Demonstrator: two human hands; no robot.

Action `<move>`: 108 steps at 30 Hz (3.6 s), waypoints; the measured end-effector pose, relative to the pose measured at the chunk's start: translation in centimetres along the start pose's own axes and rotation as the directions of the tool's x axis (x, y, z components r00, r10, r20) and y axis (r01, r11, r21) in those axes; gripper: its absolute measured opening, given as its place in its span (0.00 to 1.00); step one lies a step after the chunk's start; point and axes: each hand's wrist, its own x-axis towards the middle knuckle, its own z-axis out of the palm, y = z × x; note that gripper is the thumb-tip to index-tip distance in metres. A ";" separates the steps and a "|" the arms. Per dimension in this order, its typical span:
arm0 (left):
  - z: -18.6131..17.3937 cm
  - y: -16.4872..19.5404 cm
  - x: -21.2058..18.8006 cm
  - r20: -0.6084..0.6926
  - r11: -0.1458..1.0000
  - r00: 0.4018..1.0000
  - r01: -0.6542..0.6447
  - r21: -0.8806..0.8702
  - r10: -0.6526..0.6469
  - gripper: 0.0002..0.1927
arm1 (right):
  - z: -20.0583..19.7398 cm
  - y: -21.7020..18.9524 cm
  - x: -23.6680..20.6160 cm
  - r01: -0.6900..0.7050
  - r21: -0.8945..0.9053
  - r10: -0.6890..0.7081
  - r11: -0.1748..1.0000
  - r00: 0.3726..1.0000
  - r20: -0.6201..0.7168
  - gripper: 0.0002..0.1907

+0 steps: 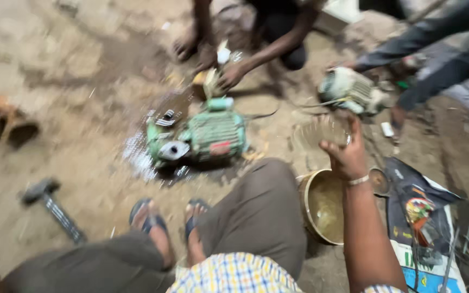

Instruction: The person sits on the workshop floor and works on a green electric water pump, using a spanner to loosen bolts on the pump head while steadying the motor with the other hand. They reposition the pump, lift and turn it over, and dip a hand into a water-filled bucket beside them.

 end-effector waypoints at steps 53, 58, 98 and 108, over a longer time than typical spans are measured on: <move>-0.6 0.4 -2.2 -0.026 0.869 1.000 0.015 0.495 -0.003 0.10 | 32.1 7.4 -1.0 -0.140 -0.362 0.298 0.921 0.853 0.428 0.33; -0.8 0.1 -2.2 -0.030 0.847 1.000 0.023 0.531 -0.009 0.11 | 32.0 6.7 -1.0 -0.164 -0.404 0.346 0.900 0.832 0.433 0.32; -1.1 -0.2 -2.1 0.045 0.806 0.996 0.034 0.591 -0.074 0.11 | 32.7 4.8 -0.2 0.004 -0.607 0.333 0.795 0.833 0.441 0.33; -1.3 -0.6 -2.3 0.038 0.805 0.997 0.035 0.592 -0.072 0.12 | 32.8 4.4 -0.2 0.015 -0.646 0.343 0.763 0.838 0.424 0.33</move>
